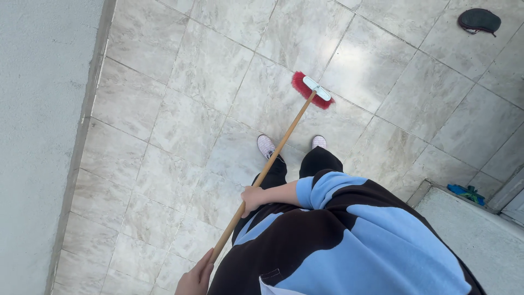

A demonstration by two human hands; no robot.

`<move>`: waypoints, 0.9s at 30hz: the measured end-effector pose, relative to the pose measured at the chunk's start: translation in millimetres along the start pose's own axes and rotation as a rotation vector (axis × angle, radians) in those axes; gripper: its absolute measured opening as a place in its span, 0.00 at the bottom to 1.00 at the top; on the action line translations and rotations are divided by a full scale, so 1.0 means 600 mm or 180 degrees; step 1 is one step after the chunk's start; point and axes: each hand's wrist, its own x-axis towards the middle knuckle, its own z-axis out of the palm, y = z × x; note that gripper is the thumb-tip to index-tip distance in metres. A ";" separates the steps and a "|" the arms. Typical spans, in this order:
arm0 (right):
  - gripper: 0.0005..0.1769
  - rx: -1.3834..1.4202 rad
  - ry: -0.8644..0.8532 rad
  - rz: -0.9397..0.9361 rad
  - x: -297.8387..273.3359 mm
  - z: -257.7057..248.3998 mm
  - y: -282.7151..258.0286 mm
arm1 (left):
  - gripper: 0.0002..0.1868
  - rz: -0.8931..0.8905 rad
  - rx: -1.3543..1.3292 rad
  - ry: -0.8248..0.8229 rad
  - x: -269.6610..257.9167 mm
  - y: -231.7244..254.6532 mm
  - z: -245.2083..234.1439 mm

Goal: Sweeping a tiled balcony floor using a red broom.

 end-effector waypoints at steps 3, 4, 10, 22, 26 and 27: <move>0.24 0.0160 0.0934 0.0068 0.001 -0.009 0.162 | 0.25 0.0129 -0.0046 0.0003 0.101 0.110 0.028; 0.15 0.0197 0.1584 0.0024 0.002 -0.009 0.230 | 0.27 0.0423 -0.0187 0.0009 0.146 0.142 0.051; 0.07 -0.0443 0.1426 0.0814 -0.138 -0.282 0.598 | 0.32 0.1333 -0.0669 -0.0624 0.449 0.498 0.185; 0.14 -0.0499 0.1787 0.1154 -0.331 -0.591 0.855 | 0.29 0.0865 -0.1311 -0.0608 0.278 1.027 0.037; 0.15 -0.0762 0.1698 0.0817 -0.292 -0.585 0.736 | 0.26 0.0477 -0.0986 -0.0079 0.205 0.930 -0.039; 0.18 -0.0913 0.1621 0.0435 -0.306 -0.580 0.680 | 0.26 0.0218 -0.0916 0.0006 0.163 0.897 -0.054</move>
